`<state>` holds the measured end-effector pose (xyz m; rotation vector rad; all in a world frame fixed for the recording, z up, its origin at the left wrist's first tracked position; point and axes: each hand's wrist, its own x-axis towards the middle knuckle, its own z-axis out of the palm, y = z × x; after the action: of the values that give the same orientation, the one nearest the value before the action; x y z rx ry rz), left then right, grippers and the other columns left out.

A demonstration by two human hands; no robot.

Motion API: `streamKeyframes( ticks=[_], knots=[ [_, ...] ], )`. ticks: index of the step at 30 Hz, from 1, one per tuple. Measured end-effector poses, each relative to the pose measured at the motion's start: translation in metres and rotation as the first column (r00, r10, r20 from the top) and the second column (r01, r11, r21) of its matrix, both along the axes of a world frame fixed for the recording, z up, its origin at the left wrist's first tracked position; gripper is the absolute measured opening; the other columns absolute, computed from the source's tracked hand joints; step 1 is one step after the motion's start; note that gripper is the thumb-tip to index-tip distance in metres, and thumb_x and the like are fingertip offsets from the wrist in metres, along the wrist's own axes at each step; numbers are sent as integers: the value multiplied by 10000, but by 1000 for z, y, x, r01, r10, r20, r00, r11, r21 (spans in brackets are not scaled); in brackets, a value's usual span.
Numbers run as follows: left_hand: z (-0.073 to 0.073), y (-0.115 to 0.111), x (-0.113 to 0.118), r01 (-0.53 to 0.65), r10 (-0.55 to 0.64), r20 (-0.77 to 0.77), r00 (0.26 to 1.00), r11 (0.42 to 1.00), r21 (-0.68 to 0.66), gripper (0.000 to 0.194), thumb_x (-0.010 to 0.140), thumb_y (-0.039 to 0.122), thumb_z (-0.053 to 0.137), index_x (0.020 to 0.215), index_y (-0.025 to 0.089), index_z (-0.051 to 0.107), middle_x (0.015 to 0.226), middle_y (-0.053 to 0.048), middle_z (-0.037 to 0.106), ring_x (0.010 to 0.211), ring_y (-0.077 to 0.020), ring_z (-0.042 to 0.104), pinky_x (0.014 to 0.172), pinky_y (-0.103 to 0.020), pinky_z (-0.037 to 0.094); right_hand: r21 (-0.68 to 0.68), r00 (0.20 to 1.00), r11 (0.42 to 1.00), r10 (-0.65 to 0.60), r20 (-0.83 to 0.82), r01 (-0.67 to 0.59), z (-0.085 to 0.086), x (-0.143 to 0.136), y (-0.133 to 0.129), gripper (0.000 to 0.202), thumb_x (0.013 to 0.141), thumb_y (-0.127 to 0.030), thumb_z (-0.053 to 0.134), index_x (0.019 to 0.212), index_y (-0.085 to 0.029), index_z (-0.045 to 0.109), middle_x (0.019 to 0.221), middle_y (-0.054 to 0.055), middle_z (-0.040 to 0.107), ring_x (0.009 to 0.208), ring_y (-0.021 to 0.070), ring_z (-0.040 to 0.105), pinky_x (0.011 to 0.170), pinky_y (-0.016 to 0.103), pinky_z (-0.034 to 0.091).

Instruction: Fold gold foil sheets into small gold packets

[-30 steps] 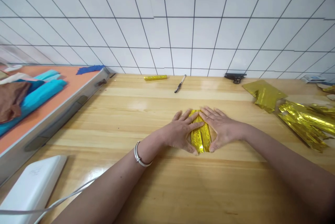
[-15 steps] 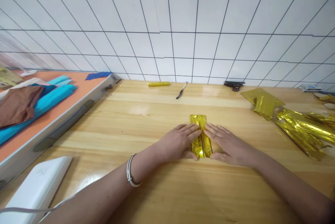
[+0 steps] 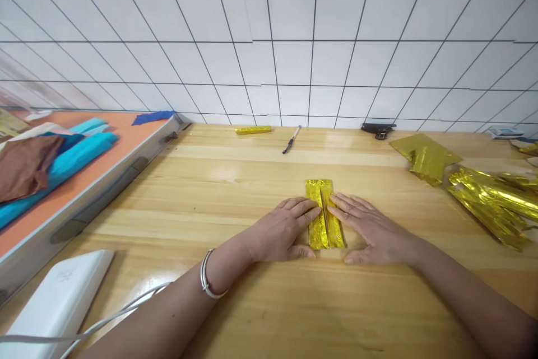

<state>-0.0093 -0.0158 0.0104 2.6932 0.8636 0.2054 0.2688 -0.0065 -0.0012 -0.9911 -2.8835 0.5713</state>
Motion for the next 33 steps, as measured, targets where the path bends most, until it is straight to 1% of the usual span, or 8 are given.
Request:
streamKeyframes(
  ticks=[5,9,12,16,19,21,27,33],
  knots=[
    [6,-2,-2,36,-36,-27,999,999,14,732,819,625,444,1354,131,370,1435,-177,321,1331,-317,265,1105,-455,221,30,999,999,-20,-42,21,4,1,-3,840,777,-570,555,1456,-233,194,1536,81,94,1392,293,100,1112,514,143],
    [9,-3,-2,60,-58,-54,997,997,46,572,857,557,433,1269,162,463,1464,-154,279,1347,-329,238,1099,-483,215,188,998,982,31,-55,-20,5,0,-6,553,872,-372,496,1391,-228,367,1486,87,287,1371,258,211,1105,491,208],
    [8,-3,-2,82,-78,-63,995,995,64,470,885,462,432,1248,168,481,1445,-138,322,1322,-302,298,1097,-467,230,315,994,944,106,-10,-97,5,-3,-8,424,893,-258,471,1312,-190,476,1402,106,432,1337,255,296,1086,472,269],
    [5,-4,-1,113,-110,-39,993,989,91,413,886,314,441,1265,155,461,1346,-105,467,1243,-255,406,1080,-415,285,462,976,861,204,71,-214,8,-7,-13,380,891,-110,441,1261,-160,517,1332,132,509,1271,252,406,1016,443,376],
    [4,-6,0,116,-113,-34,993,988,106,394,894,280,422,1261,143,456,1307,-92,505,1228,-245,422,1063,-397,312,546,964,796,247,101,-261,9,-8,-17,324,889,-113,463,1197,-150,558,1278,140,556,1197,258,487,939,423,450],
    [6,-9,0,117,-113,-44,993,986,115,351,912,280,391,1222,143,482,1301,-98,508,1236,-243,417,1061,-396,312,572,965,780,244,94,-253,6,-8,-19,274,883,-121,480,1132,-150,594,1229,128,595,1140,248,534,912,406,475],
    [15,-22,8,19,-15,-48,999,997,76,250,873,361,462,1006,164,540,1255,-127,515,1175,-254,475,1023,-421,342,569,989,815,147,-26,-106,-1,-13,-26,193,835,-120,537,987,-165,647,1141,88,650,1111,230,560,966,390,464],
    [12,-28,16,-69,72,-36,997,994,81,135,866,285,452,897,178,526,1127,-108,562,1149,-262,474,969,-433,370,532,991,846,90,-100,-23,2,-18,-34,160,808,-112,554,942,-135,638,1140,124,643,1119,254,559,980,414,464]
  ],
)
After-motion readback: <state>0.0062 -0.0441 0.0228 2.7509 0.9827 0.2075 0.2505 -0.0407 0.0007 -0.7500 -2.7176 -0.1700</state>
